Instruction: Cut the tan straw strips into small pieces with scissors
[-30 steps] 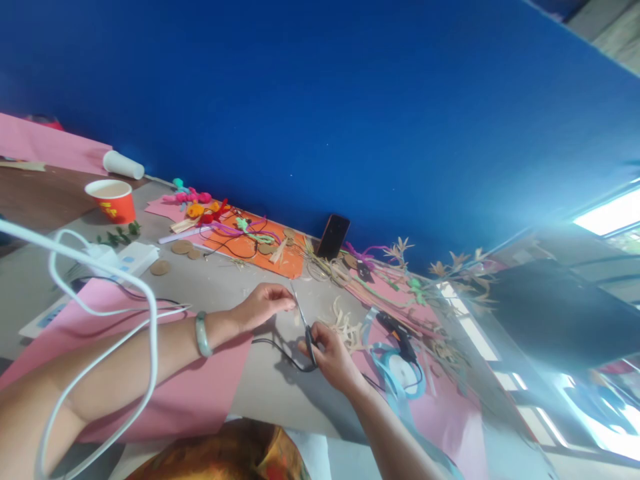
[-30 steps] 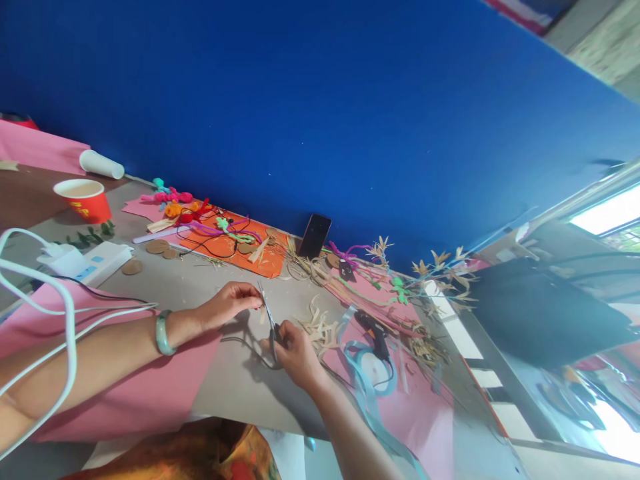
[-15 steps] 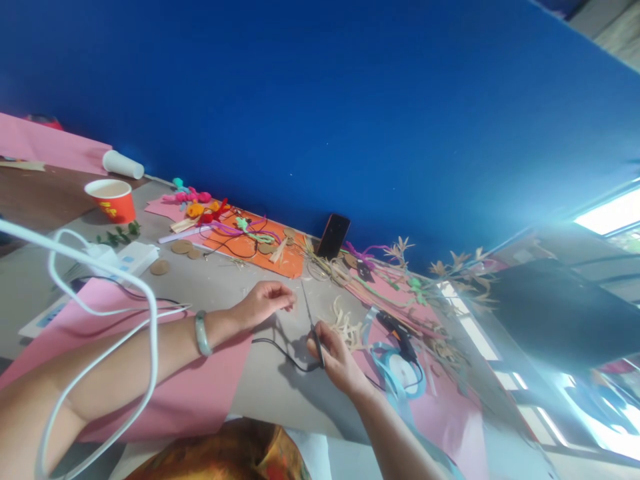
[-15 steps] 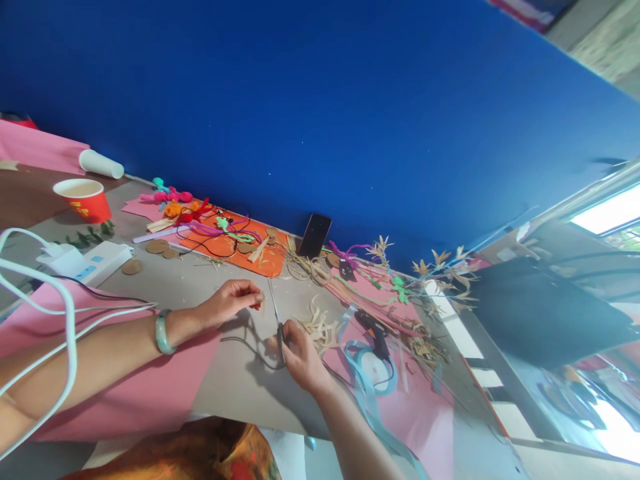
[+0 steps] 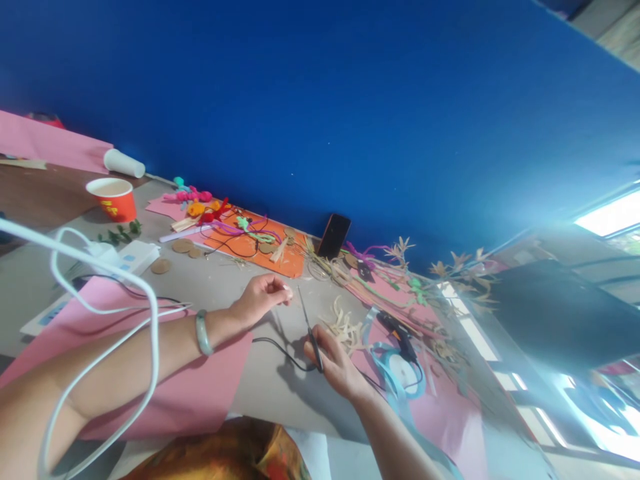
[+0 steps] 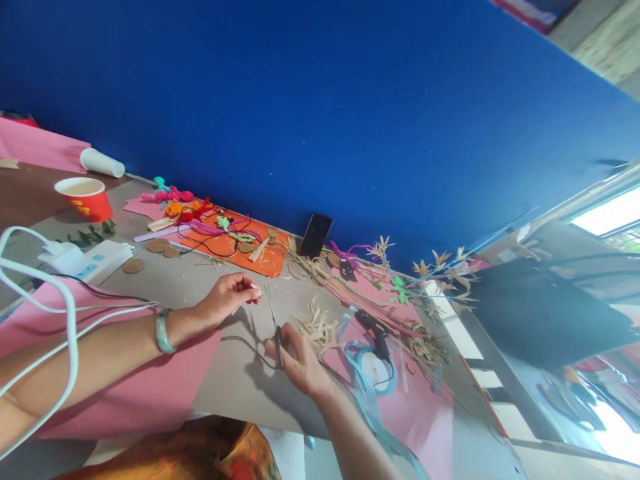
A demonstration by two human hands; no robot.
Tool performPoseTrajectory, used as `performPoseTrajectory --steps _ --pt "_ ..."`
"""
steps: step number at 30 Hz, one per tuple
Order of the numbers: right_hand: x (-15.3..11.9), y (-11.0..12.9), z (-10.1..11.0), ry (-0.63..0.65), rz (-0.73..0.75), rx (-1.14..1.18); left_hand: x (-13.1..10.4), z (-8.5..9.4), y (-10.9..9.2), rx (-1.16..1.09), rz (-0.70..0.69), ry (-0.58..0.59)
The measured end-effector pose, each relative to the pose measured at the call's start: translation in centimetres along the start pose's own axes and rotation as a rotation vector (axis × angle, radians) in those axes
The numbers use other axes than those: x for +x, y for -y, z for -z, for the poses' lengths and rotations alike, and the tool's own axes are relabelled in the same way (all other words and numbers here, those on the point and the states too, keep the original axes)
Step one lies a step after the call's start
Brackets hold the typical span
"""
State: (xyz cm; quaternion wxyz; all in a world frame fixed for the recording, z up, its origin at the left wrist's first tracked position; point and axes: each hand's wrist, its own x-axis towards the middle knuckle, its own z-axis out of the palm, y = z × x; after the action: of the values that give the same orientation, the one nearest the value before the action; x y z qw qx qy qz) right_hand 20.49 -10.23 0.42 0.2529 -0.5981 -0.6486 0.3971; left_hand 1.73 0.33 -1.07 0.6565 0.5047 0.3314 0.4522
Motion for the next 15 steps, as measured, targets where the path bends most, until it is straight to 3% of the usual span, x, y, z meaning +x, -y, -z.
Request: performPoseTrajectory --steps 15 --pt "0.14 -0.12 0.01 0.01 -0.031 0.017 0.09 0.28 0.5 0.005 -0.07 0.028"
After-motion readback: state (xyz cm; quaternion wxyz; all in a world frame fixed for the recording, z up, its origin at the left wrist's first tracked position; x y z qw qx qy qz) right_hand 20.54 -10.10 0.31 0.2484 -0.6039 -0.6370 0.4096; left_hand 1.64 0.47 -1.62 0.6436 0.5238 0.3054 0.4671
